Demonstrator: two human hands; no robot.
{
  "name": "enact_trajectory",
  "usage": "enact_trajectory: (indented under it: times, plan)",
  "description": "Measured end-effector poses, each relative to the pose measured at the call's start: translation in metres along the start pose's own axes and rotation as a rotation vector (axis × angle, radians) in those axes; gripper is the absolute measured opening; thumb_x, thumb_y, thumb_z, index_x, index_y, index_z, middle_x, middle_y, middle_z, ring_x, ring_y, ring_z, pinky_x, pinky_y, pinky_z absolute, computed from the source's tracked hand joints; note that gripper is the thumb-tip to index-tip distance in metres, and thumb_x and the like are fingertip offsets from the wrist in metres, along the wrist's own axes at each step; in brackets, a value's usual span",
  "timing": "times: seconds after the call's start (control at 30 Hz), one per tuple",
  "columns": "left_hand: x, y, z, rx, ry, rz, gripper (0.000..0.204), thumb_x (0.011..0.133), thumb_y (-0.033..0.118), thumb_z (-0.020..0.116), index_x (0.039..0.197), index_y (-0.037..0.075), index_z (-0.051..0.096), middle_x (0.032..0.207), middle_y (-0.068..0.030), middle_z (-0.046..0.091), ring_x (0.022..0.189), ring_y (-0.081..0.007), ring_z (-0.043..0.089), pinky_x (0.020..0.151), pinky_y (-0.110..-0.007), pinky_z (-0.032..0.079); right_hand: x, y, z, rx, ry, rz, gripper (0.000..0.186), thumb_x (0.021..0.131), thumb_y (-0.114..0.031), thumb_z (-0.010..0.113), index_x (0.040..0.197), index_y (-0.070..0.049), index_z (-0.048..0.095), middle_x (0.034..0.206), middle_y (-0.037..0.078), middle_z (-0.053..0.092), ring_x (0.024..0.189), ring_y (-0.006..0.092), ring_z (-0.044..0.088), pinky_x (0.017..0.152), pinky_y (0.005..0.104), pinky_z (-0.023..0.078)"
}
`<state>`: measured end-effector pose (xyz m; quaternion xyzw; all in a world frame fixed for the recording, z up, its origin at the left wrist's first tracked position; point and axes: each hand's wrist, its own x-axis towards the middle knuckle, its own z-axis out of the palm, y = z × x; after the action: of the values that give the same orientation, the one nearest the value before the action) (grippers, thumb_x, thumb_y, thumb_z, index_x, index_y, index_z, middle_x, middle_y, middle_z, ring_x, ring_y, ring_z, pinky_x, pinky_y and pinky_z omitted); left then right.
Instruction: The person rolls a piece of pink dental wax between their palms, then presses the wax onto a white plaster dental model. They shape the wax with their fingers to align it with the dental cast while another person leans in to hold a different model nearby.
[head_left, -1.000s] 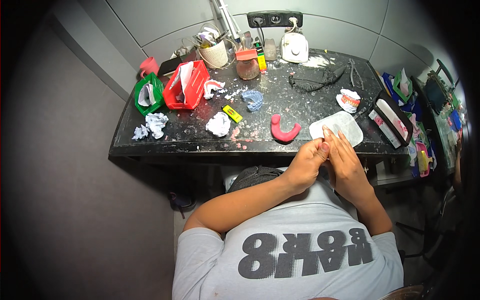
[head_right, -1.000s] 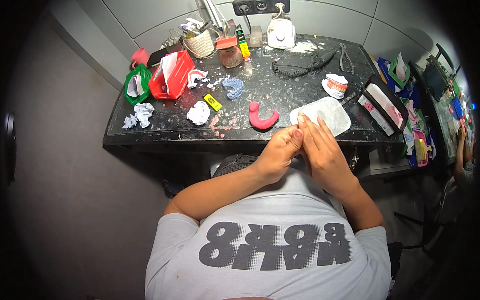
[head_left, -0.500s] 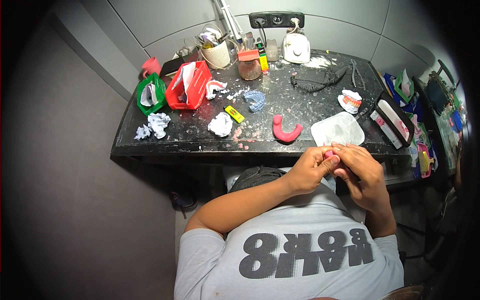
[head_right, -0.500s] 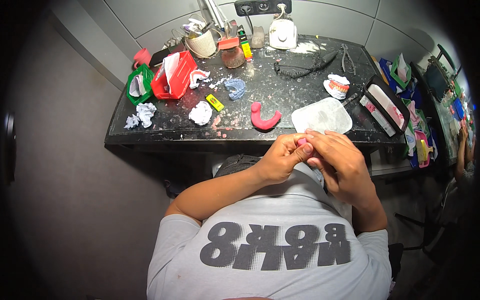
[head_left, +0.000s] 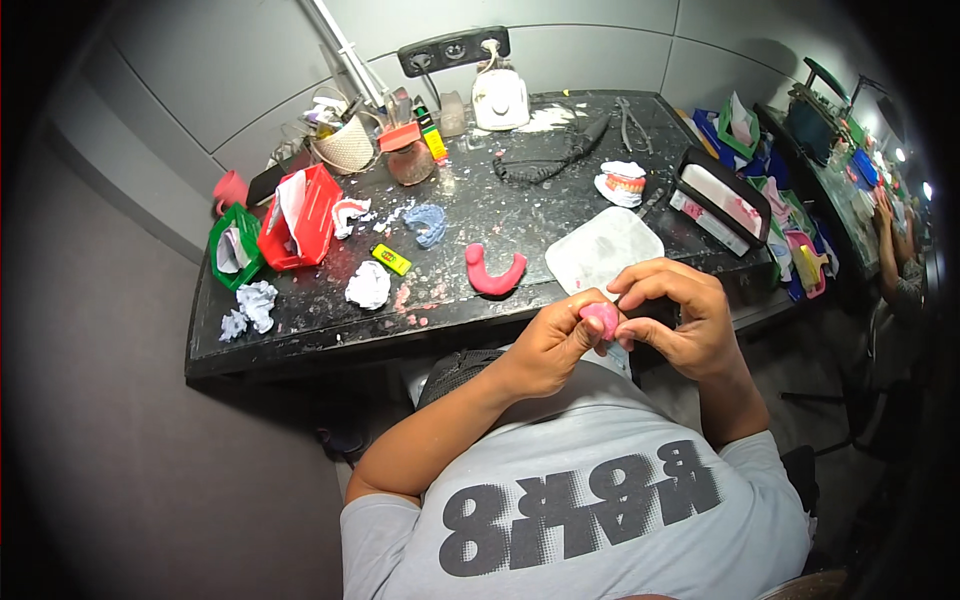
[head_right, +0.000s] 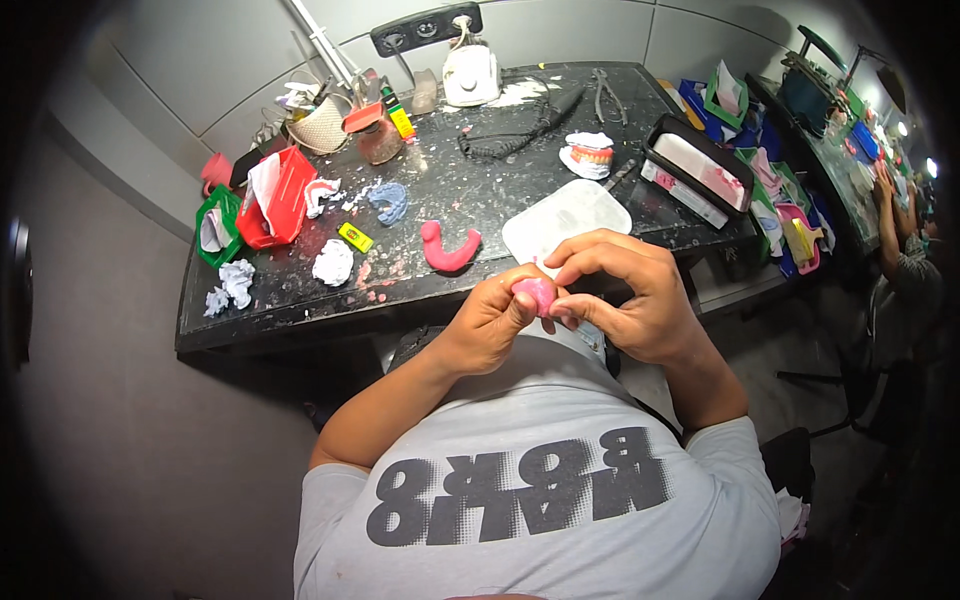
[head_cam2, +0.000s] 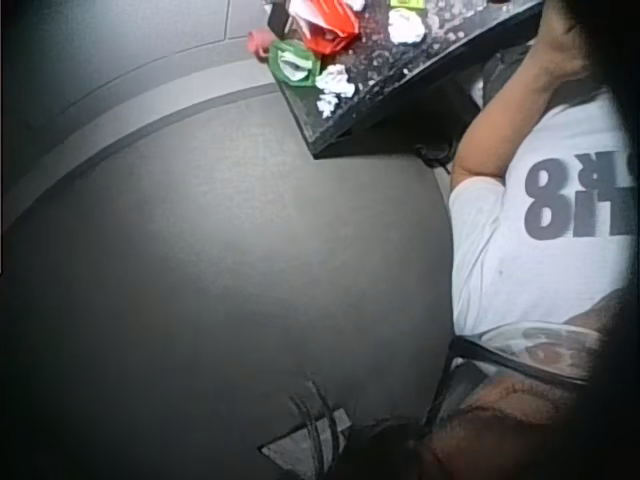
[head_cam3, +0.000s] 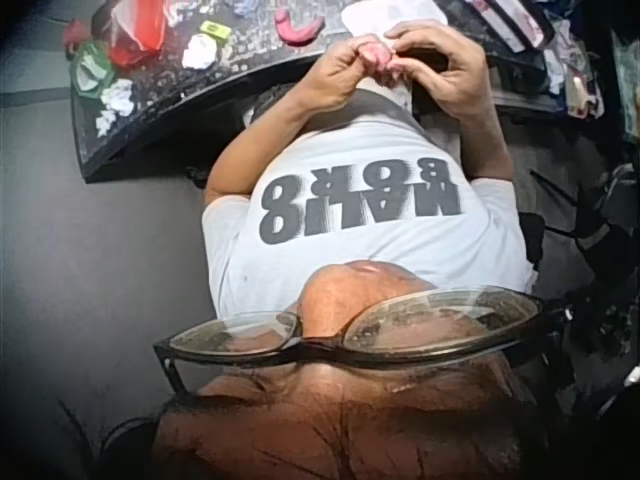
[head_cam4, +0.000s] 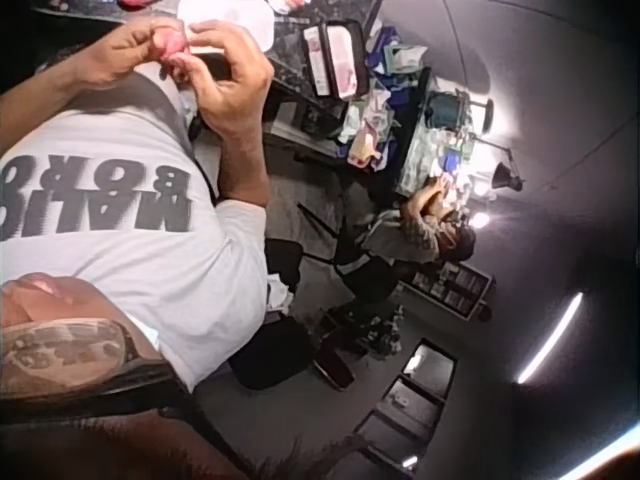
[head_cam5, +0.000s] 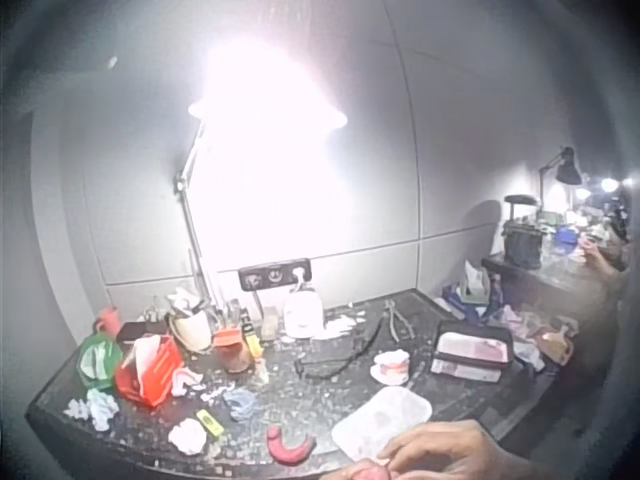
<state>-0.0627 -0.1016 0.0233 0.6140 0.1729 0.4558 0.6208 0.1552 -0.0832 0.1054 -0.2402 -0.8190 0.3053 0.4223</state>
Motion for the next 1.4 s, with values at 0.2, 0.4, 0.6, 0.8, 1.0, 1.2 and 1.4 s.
enact_trajectory:
  times: [0.2,0.4,0.6,0.8,1.0,1.2,1.4]
  plan:
    - [0.000,0.001,0.007,0.058,0.028,0.091,0.041,0.113,0.043,0.051,0.109,0.005,0.065,0.101,-0.0025,0.068,0.091,-0.0107,0.062,0.084,-0.029,0.050,-0.001,-0.002,0.002,0.005,0.011,0.007,0.022,0.086,-0.002,0.083,0.107,0.001,0.077,0.107,0.014,0.074,0.091,0.0203,0.074,0.083,0.0326,0.058]
    - [0.000,0.015,0.001,0.410,0.035,-0.015,0.039,0.111,0.040,0.057,0.103,0.002,0.063,0.091,-0.0075,0.069,0.089,-0.0172,0.067,0.082,-0.033,0.053,0.003,-0.001,0.000,0.019,-0.053,0.110,0.016,0.085,-0.002,0.084,0.101,-0.001,0.080,0.097,0.010,0.075,0.083,0.0163,0.072,0.075,0.0304,0.057]
    - [0.001,0.015,0.003,0.831,0.032,0.037,0.029,0.107,0.029,0.064,0.098,0.001,0.060,0.083,-0.0117,0.067,0.081,-0.0231,0.069,0.072,-0.036,0.052,0.000,0.004,0.004,0.010,-0.072,0.199,0.012,0.085,-0.002,0.083,0.096,-0.001,0.080,0.089,0.008,0.075,0.080,0.0158,0.072,0.072,0.0297,0.055]
    - [-0.001,0.001,0.001,0.409,0.050,-0.119,0.035,0.112,0.035,0.057,0.106,0.001,0.063,0.095,-0.0088,0.070,0.091,-0.0181,0.068,0.083,-0.035,0.052,-0.003,0.007,0.010,-0.064,-0.039,0.148,0.020,0.087,-0.005,0.081,0.106,0.001,0.078,0.099,0.011,0.075,0.087,0.0215,0.073,0.079,0.0334,0.057]
    - [-0.002,-0.013,-0.008,-0.044,0.068,-0.136,0.054,0.112,0.051,0.045,0.116,0.001,0.065,0.109,-0.0018,0.068,0.105,-0.0097,0.060,0.094,-0.030,0.047,-0.004,0.011,0.014,-0.154,-0.134,-0.008,0.042,0.091,-0.016,0.079,0.129,0.001,0.072,0.136,0.022,0.070,0.121,0.0374,0.069,0.106,0.0417,0.052]
    - [-0.002,-0.011,-0.006,-0.102,0.019,-0.164,0.055,0.114,0.051,0.040,0.115,0.002,0.064,0.105,0.0001,0.063,0.102,-0.0094,0.055,0.095,-0.029,0.046,-0.012,0.021,0.033,-0.163,-0.014,-0.056,0.041,0.087,-0.008,0.080,0.125,0.003,0.072,0.130,0.021,0.073,0.121,0.0338,0.071,0.105,0.0423,0.053]
    - [0.003,0.001,0.004,-0.119,0.115,-0.149,0.039,0.114,0.041,0.053,0.120,0.003,0.060,0.100,0.0027,0.060,0.092,-0.0072,0.051,0.085,-0.027,0.044,-0.016,0.027,0.048,-0.359,0.089,-0.147,0.038,0.084,0.001,0.076,0.122,0.004,0.073,0.125,0.022,0.075,0.112,0.0333,0.074,0.103,0.0453,0.054]
